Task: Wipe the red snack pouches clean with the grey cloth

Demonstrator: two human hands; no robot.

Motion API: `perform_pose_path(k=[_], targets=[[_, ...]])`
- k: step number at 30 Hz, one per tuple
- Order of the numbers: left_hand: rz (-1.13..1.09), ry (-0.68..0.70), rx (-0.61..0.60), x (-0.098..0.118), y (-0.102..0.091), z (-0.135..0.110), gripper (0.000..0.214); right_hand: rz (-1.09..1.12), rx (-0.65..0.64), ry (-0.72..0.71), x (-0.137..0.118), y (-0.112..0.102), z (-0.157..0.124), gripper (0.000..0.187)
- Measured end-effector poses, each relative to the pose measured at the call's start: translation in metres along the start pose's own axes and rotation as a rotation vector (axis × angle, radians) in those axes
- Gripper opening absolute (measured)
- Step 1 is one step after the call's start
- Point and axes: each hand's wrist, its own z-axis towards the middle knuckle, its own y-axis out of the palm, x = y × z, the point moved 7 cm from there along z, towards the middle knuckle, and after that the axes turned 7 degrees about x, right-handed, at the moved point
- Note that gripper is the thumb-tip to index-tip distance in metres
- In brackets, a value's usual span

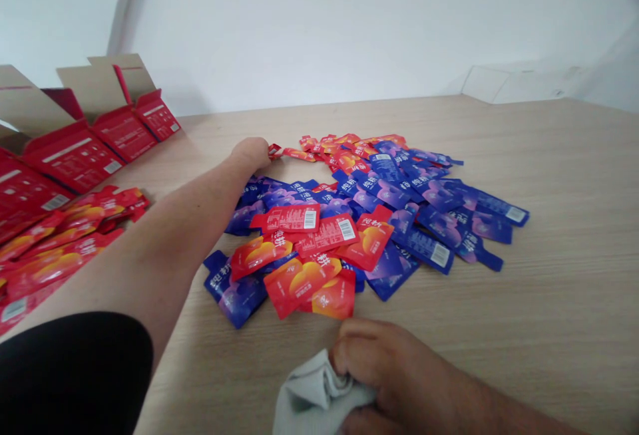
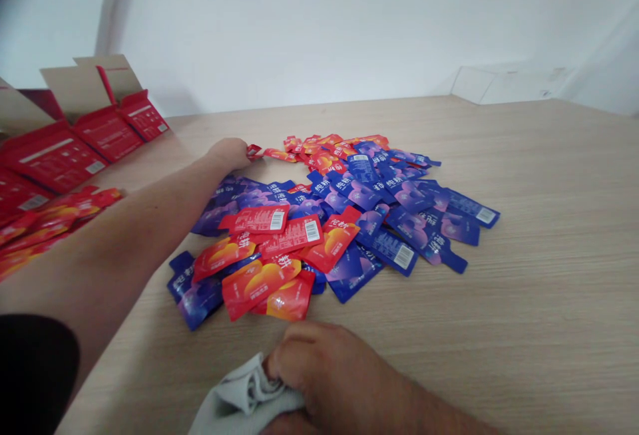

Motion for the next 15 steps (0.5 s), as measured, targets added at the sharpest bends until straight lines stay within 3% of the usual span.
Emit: perform_pose_path(k=[3,7,11,13,15], targets=[[0.075,-0.080,0.028,-0.009,-0.013,-0.007,0.068,0.028,0.001,-0.011,-0.002,0.000,-0.001,0.026],[0.068,-0.064,0.036,-0.009,-0.032,-0.022,0.062,0.077,0.031,-0.034,-0.003,-0.005,-0.001,0.030],[-0.316,-0.095,-0.015,0.004,-0.042,-0.026,0.031,0.078,0.011,-0.057,-0.005,-0.006,0.001,0.030],[-0.523,-0.161,-0.023,0.013,-0.041,-0.020,0.027,0.085,0.009,-0.060,-0.005,-0.006,0.001,0.031],[-0.588,-0.206,-0.021,0.023,-0.035,-0.009,0.026,0.084,0.010,-0.062,-0.005,-0.006,0.001,0.031]])
